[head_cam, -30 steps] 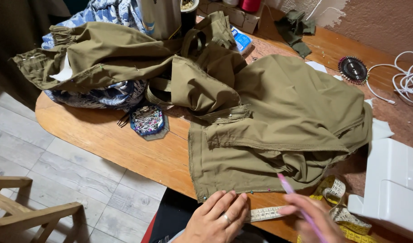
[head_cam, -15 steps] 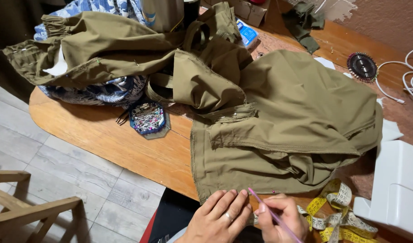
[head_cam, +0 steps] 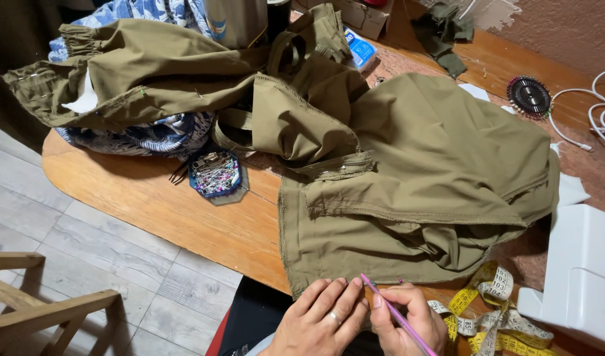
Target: Measuring and marking fabric with a pen and tape measure for sewing
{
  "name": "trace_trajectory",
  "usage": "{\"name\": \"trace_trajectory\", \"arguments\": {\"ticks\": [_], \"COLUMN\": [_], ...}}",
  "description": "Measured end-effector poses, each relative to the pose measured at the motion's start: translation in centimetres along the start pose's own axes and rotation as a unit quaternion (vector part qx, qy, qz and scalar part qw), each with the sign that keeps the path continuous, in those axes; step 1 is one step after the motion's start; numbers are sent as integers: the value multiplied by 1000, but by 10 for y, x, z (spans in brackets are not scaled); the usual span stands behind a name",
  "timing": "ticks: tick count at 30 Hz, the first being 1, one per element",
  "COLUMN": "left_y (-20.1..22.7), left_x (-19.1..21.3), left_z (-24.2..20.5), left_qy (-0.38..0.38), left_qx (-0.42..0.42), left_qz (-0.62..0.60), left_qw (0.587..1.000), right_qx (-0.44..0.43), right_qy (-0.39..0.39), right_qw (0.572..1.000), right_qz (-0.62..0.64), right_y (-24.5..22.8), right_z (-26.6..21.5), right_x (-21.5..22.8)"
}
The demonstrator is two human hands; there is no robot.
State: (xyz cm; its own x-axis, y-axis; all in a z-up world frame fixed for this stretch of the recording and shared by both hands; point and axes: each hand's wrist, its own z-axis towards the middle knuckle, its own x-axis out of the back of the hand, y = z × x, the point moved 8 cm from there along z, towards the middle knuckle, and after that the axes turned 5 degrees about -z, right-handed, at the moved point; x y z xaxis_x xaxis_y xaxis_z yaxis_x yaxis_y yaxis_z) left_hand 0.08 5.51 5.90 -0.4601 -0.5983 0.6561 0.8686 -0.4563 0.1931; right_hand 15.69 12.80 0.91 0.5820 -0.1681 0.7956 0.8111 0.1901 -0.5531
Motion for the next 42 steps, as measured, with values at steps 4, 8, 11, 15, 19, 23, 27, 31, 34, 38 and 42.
{"name": "trace_trajectory", "arguments": {"ticks": [4,8,11,15,19,23,27,31,34,38,42], "left_y": [0,0,1,1,0,1,1,1,1,1,5], "left_x": [0,0,-3,-3,-1,-1,1,0,1,13,16], "left_z": [0,0,-3,-3,-1,0,2,0,1,3,-1], "left_qy": [-2,-1,-5,-8,1,-3,-4,-8,-7,58,71], "left_qx": [1,-3,-3,-1,2,-1,-1,2,-1,-33,-57], "left_qz": [14,6,5,3,6,-2,-1,-4,5,16,12], "left_qw": [1000,1000,1000,1000,1000,1000,1000,1000,1000,998,996], "right_qx": [18,34,40,57,57,19,20,1,-30,85,-78], "right_qy": [0,6,8,3,9,-19,-23,-24,-48,8,-353], "right_qw": [1000,999,999,998,996,1000,1000,1000,997,970,786], "right_qz": [-14,-2,-8,22,66,10,8,-14,-44,228,501], "right_y": [-8,-12,-9,-13,-19,-9,-10,-3,4,-10,68], "right_z": [2,3,2,4,6,4,4,3,6,28,63], "right_x": [3,4,2,3,11,5,4,3,1,44,82]}}
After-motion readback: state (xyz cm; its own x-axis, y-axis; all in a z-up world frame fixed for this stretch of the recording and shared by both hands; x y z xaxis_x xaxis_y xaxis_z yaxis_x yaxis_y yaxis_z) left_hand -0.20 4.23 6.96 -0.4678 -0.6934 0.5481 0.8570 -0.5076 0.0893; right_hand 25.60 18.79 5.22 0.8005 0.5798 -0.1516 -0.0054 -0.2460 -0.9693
